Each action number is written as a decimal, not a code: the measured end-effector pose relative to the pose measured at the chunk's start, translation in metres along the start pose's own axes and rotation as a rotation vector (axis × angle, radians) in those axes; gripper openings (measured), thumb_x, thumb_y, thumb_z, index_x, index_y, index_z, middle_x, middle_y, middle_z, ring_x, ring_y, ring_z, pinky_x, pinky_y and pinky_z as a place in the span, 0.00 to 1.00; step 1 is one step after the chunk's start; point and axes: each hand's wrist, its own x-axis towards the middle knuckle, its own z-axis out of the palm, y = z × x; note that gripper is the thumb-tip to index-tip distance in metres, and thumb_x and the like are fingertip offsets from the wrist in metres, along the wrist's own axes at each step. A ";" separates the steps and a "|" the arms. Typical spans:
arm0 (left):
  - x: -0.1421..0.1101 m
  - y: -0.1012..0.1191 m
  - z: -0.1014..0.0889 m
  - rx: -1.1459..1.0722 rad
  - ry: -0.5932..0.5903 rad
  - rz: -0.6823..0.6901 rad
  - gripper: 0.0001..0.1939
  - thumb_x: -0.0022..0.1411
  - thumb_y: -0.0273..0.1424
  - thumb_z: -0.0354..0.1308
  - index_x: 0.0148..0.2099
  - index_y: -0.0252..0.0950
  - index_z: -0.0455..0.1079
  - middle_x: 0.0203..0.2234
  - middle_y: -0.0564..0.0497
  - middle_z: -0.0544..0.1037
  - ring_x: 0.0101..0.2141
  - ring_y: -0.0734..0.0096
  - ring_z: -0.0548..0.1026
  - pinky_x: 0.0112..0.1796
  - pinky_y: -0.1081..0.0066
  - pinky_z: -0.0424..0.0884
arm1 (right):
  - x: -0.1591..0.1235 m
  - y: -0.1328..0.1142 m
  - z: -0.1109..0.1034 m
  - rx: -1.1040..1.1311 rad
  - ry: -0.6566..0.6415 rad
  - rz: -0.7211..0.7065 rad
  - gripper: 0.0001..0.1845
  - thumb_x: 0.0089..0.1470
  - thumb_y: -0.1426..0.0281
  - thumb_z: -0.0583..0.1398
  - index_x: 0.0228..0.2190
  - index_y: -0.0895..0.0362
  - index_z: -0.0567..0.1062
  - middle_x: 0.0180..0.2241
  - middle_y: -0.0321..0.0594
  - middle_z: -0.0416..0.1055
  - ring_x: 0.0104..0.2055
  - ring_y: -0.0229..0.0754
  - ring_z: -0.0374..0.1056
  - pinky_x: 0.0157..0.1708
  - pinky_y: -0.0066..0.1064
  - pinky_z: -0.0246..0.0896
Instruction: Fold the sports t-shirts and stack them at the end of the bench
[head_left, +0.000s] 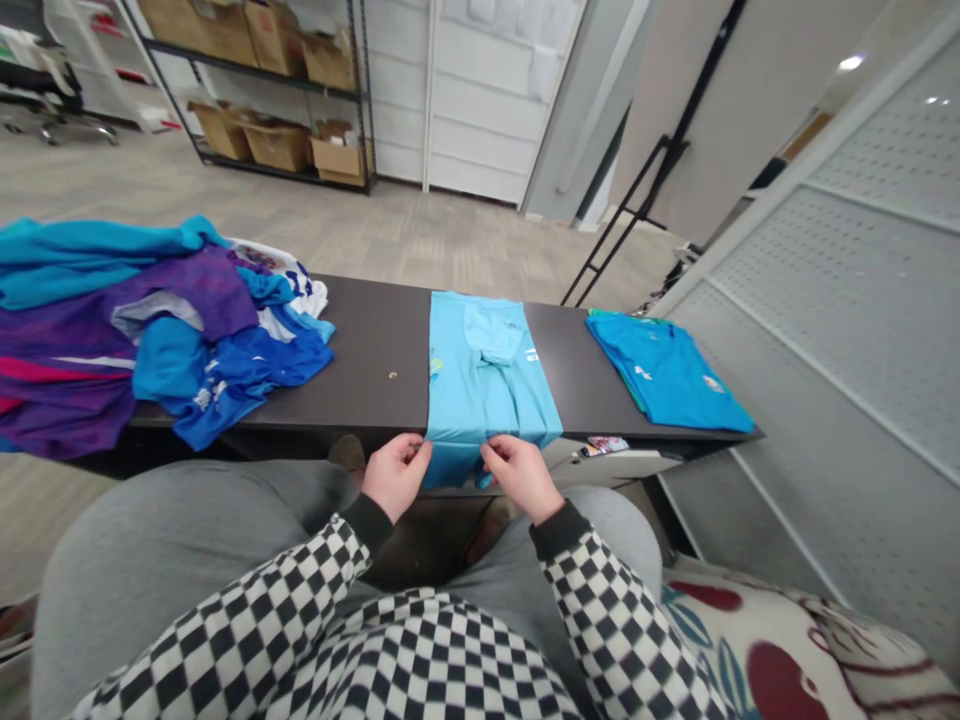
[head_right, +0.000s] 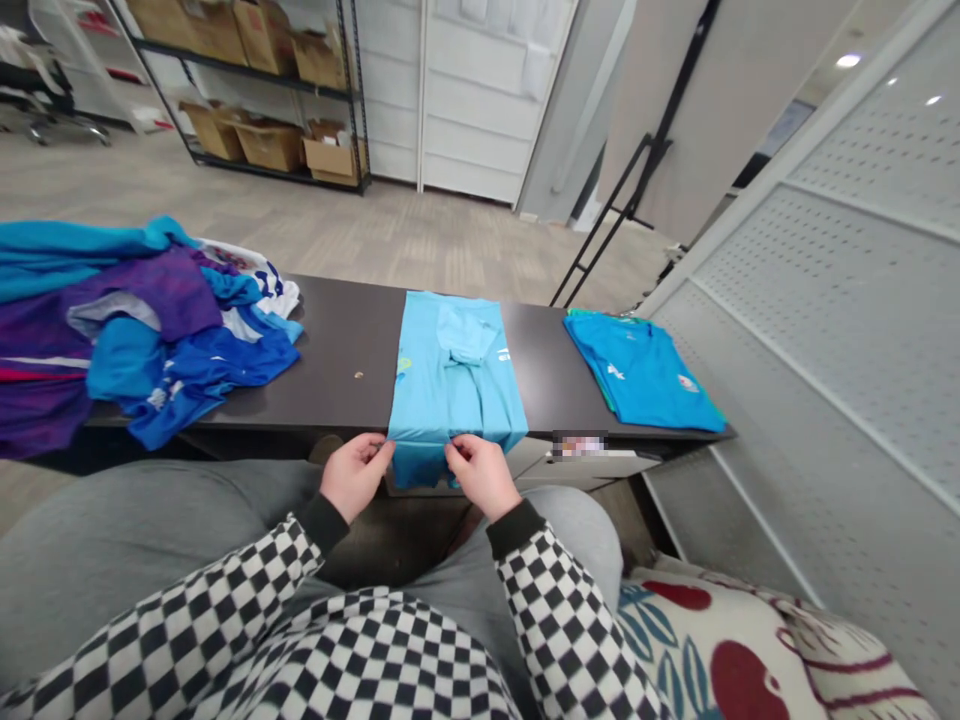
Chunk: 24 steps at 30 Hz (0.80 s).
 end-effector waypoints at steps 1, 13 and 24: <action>-0.001 -0.005 -0.001 -0.039 0.006 -0.016 0.22 0.68 0.54 0.62 0.44 0.39 0.81 0.23 0.53 0.76 0.25 0.66 0.72 0.29 0.68 0.67 | 0.000 0.002 0.001 -0.022 0.010 -0.008 0.17 0.70 0.57 0.61 0.34 0.55 0.81 0.28 0.39 0.80 0.27 0.41 0.74 0.30 0.31 0.65; 0.008 -0.029 0.009 0.356 -0.285 0.033 0.23 0.73 0.53 0.58 0.33 0.40 0.73 0.24 0.52 0.76 0.27 0.67 0.73 0.32 0.68 0.63 | 0.005 0.011 -0.010 -0.424 -0.315 0.035 0.11 0.67 0.65 0.66 0.35 0.54 0.88 0.29 0.39 0.83 0.31 0.43 0.75 0.33 0.32 0.61; -0.020 0.008 0.029 0.323 -0.548 0.160 0.15 0.74 0.39 0.58 0.45 0.41 0.85 0.27 0.52 0.82 0.29 0.66 0.76 0.33 0.66 0.63 | -0.007 0.015 -0.022 -0.555 0.206 0.085 0.25 0.74 0.55 0.61 0.26 0.54 0.81 0.28 0.46 0.81 0.32 0.46 0.73 0.33 0.36 0.51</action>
